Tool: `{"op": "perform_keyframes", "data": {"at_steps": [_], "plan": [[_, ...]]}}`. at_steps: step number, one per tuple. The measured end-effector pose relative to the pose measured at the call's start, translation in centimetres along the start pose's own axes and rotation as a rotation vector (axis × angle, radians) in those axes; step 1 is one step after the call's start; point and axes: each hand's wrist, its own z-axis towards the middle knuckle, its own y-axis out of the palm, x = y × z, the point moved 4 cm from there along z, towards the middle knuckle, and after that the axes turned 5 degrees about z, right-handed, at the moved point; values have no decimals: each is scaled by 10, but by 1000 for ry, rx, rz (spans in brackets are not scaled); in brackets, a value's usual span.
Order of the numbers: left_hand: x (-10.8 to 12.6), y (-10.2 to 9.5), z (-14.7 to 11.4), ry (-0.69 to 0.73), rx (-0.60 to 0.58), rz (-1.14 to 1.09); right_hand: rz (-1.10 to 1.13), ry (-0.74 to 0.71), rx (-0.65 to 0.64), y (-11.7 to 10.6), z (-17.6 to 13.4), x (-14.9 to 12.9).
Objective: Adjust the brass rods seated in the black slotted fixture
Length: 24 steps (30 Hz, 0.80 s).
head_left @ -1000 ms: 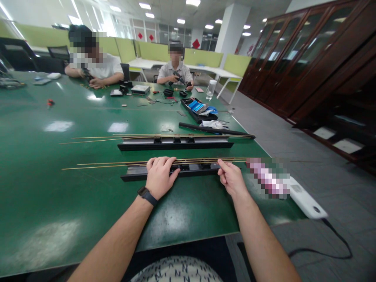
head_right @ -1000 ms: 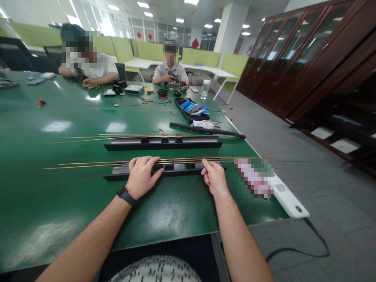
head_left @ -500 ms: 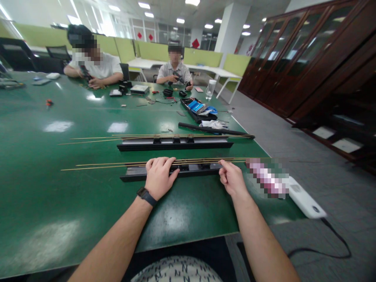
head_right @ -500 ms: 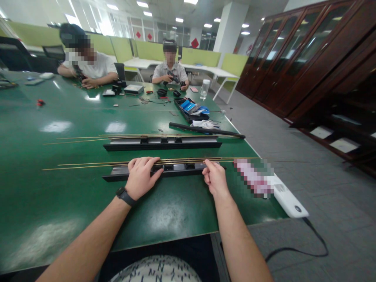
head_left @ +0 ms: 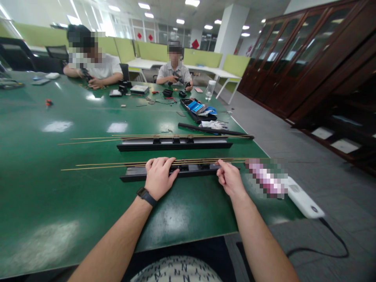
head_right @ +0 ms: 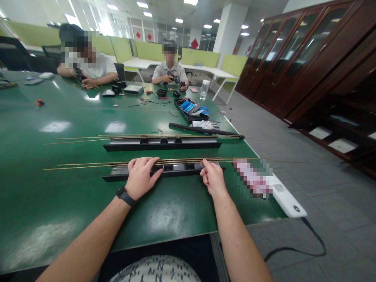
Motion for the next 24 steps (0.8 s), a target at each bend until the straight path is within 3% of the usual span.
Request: {"op": "perform_keyframes", "data": {"at_steps": [24], "plan": [[1, 0, 0, -6, -4, -2, -29, 29, -46, 5, -3, 1]]}}
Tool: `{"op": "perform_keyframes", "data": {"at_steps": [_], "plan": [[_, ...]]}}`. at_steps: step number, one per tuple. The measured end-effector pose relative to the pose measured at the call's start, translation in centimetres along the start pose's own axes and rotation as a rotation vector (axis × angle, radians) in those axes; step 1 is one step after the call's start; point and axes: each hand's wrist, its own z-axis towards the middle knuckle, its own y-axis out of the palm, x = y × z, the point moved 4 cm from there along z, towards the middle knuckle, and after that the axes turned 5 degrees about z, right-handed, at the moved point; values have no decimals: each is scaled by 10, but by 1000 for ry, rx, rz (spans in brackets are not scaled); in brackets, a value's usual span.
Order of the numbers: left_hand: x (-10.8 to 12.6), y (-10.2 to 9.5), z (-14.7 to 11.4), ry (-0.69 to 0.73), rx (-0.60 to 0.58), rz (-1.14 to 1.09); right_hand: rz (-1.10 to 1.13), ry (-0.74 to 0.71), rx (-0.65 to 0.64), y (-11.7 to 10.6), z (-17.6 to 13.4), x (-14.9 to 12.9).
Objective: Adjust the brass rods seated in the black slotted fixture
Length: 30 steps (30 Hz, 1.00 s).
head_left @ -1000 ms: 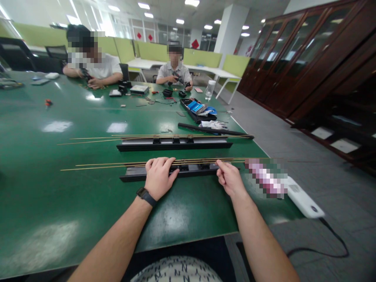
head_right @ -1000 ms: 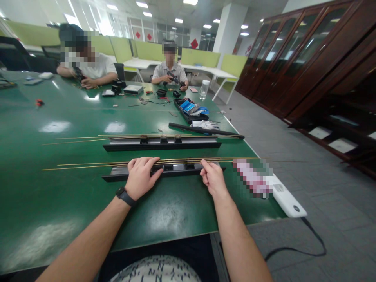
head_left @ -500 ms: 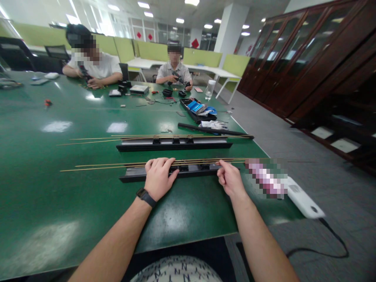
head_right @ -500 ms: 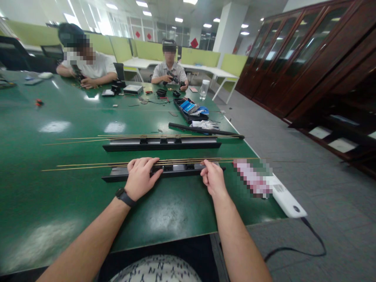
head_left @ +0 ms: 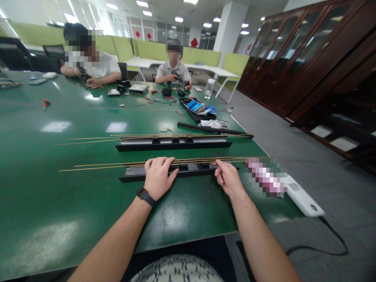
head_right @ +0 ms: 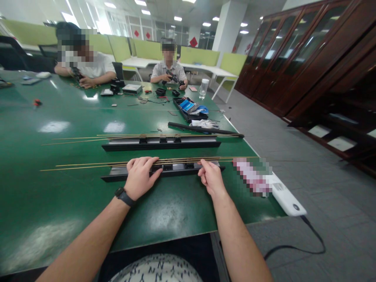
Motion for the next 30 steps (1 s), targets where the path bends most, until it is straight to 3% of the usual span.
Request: {"op": "perform_keyframes", "data": {"at_steps": [8, 24, 30], "plan": [[-1, 1, 0, 1, 0, -7, 62, 5, 32, -4, 4, 1], [-3, 4, 1, 3, 16, 1, 26, -6, -65, 1, 2, 0], [-3, 3, 1, 8, 19, 9, 58, -4, 6, -1, 4, 0]]}}
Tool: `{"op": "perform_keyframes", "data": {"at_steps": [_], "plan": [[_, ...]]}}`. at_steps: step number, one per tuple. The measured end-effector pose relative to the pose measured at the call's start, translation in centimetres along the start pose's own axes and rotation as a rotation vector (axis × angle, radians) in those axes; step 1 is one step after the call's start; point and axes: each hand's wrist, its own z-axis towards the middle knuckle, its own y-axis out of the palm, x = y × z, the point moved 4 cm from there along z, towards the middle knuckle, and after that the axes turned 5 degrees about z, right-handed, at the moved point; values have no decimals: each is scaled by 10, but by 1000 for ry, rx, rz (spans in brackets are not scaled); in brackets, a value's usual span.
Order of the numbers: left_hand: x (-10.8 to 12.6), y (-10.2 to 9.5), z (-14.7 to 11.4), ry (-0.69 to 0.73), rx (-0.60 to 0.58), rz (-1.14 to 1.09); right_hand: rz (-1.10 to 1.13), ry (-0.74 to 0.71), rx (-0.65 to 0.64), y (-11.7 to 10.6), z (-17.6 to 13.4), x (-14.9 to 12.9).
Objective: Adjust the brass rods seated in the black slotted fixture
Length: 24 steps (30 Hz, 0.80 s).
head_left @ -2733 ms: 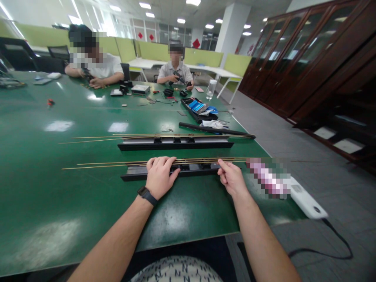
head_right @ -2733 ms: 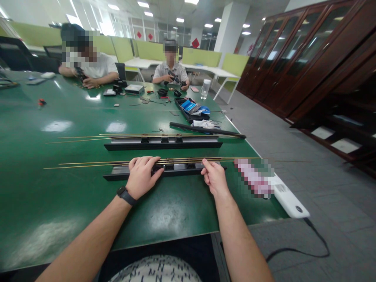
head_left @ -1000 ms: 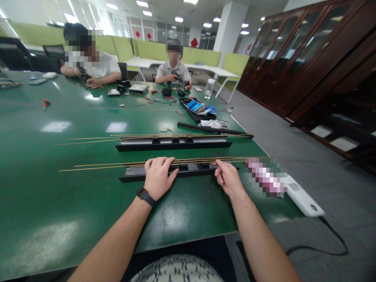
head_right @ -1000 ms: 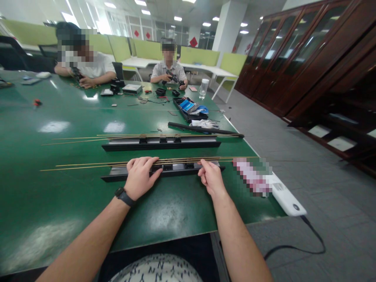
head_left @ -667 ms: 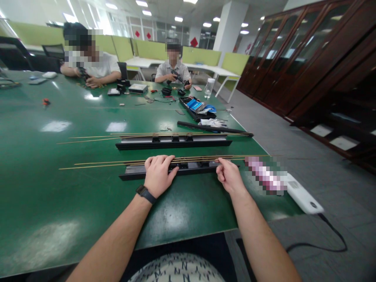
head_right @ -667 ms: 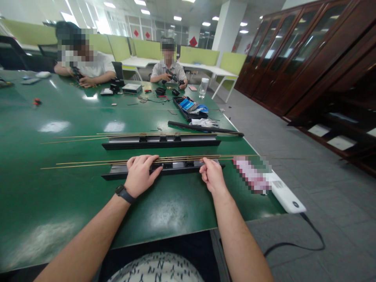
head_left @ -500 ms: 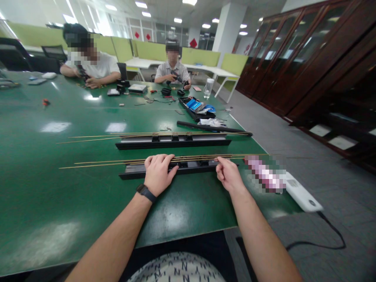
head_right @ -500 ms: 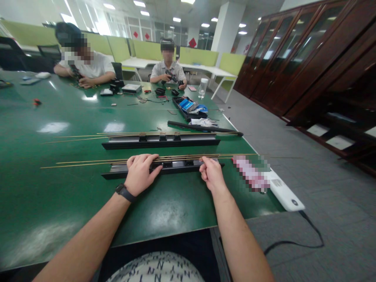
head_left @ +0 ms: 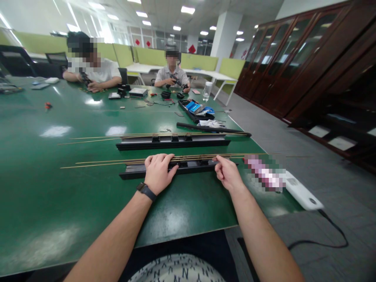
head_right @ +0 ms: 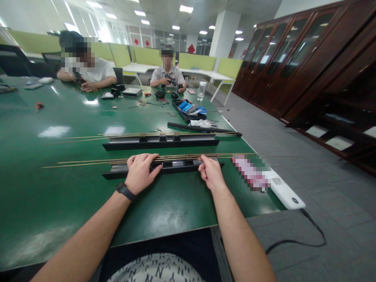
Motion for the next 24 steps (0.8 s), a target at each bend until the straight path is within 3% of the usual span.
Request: {"op": "perform_keyframes", "data": {"at_steps": [4, 12, 21, 24], "plan": [[0, 0, 0, 5, 1, 6, 25, -3, 27, -3, 0, -1], [0, 1, 0, 7, -1, 8, -20, -4, -54, 2, -3, 0], [-1, 2, -1, 12, 1, 11, 33, 8, 75, -3, -1, -3], [-1, 1, -1, 11, 4, 11, 28, 7, 48, -3, -1, -2]]}}
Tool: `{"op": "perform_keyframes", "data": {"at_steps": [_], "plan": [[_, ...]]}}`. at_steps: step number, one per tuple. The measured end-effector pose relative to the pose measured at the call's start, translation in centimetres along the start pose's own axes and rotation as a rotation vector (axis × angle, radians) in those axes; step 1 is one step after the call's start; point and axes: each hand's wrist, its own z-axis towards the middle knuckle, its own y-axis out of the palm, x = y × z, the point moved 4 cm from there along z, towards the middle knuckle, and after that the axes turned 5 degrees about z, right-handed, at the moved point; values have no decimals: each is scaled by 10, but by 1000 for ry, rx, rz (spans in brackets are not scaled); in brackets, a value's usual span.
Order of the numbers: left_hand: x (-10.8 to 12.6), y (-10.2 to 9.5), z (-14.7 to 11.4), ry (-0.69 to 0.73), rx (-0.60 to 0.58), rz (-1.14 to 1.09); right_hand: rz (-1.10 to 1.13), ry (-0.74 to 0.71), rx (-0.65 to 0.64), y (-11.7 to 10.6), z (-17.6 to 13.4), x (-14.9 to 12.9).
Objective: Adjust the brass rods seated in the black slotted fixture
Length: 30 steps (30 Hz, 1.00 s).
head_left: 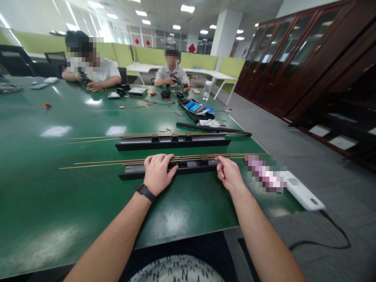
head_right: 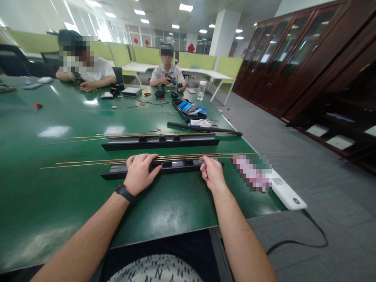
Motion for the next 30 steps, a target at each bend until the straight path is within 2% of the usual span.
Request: {"op": "perform_keyframes", "data": {"at_steps": [6, 15, 23, 30], "plan": [[1, -1, 0, -8, -7, -1, -67, -9, -99, 6, -3, 4], [1, -2, 1, 0, -2, -9, 9, -28, 38, -1, 1, 0], [0, 0, 1, -16, -14, -11, -72, -4, -110, 5, -3, 4], [1, -2, 1, -8, -7, -7, -13, 6, -10, 1, 1, 2]]}}
